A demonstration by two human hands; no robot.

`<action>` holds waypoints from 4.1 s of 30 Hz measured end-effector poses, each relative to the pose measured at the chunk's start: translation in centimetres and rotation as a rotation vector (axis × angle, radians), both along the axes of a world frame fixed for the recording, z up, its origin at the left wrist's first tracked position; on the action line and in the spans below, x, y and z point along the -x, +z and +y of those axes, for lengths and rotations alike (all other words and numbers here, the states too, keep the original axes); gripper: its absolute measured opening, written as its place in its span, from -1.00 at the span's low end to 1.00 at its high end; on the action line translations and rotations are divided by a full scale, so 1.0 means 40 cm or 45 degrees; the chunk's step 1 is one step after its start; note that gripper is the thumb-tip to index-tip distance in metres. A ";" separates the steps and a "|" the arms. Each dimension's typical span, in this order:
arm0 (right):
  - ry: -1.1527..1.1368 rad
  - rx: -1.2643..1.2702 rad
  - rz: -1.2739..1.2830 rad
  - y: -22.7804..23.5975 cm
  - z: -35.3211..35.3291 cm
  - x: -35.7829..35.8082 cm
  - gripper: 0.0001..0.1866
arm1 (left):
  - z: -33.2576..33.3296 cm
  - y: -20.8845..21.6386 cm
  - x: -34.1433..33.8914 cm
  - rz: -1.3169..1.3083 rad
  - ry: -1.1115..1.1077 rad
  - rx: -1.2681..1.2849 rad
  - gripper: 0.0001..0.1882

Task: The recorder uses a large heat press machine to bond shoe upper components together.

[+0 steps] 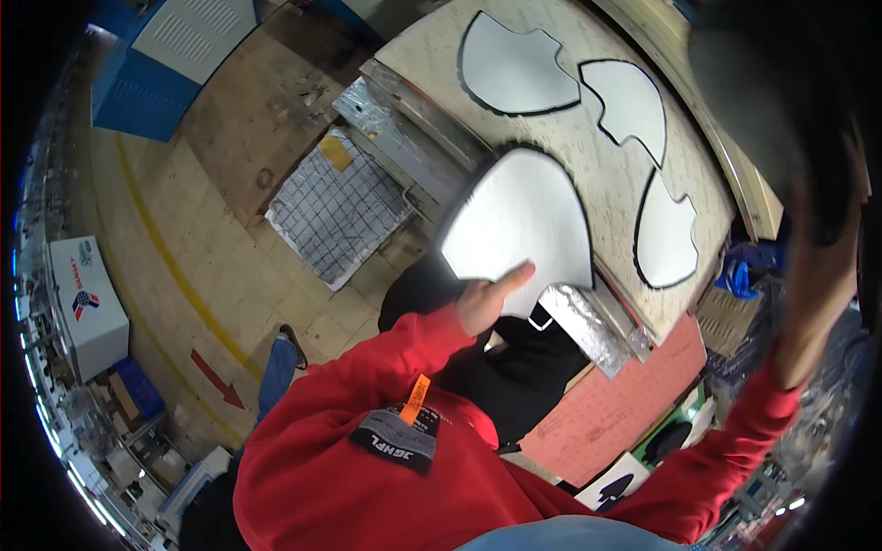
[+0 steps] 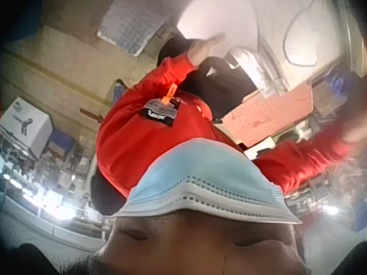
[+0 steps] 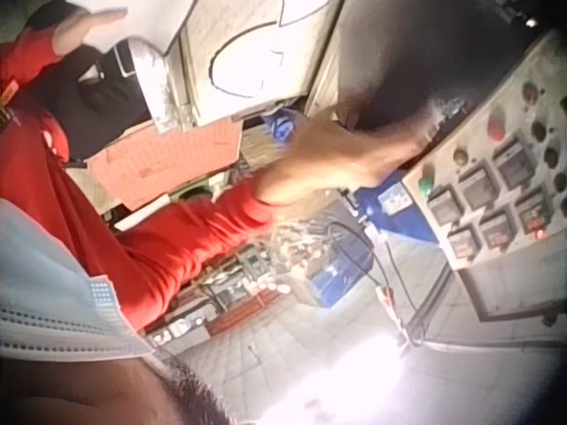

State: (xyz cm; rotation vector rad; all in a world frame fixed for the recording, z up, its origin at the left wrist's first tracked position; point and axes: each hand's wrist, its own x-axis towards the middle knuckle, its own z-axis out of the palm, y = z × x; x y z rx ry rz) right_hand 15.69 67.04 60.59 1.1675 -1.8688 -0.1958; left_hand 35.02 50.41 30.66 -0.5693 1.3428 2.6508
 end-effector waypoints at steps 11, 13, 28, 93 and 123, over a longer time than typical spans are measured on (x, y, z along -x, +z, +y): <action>0.132 -0.264 -0.750 -0.483 -0.186 -0.515 -0.54 | 0.015 -0.015 -0.217 0.541 0.391 -0.504 -0.23; 0.130 -0.243 -0.649 -0.485 -0.210 -0.543 -0.57 | 0.001 -0.020 -0.248 0.447 0.437 -0.459 -0.25; 0.553 -0.416 -0.765 -0.620 -0.475 -0.618 -0.56 | -0.336 -0.104 -0.334 -0.008 1.078 -0.437 -0.64; 0.099 0.211 -2.425 -1.263 -0.554 -0.490 -0.46 | -0.883 -0.617 -0.159 -0.436 0.589 2.033 -0.26; -0.325 0.864 -1.555 -1.090 0.196 -0.445 -0.83 | -0.280 -0.418 0.250 0.785 -0.091 2.544 -0.64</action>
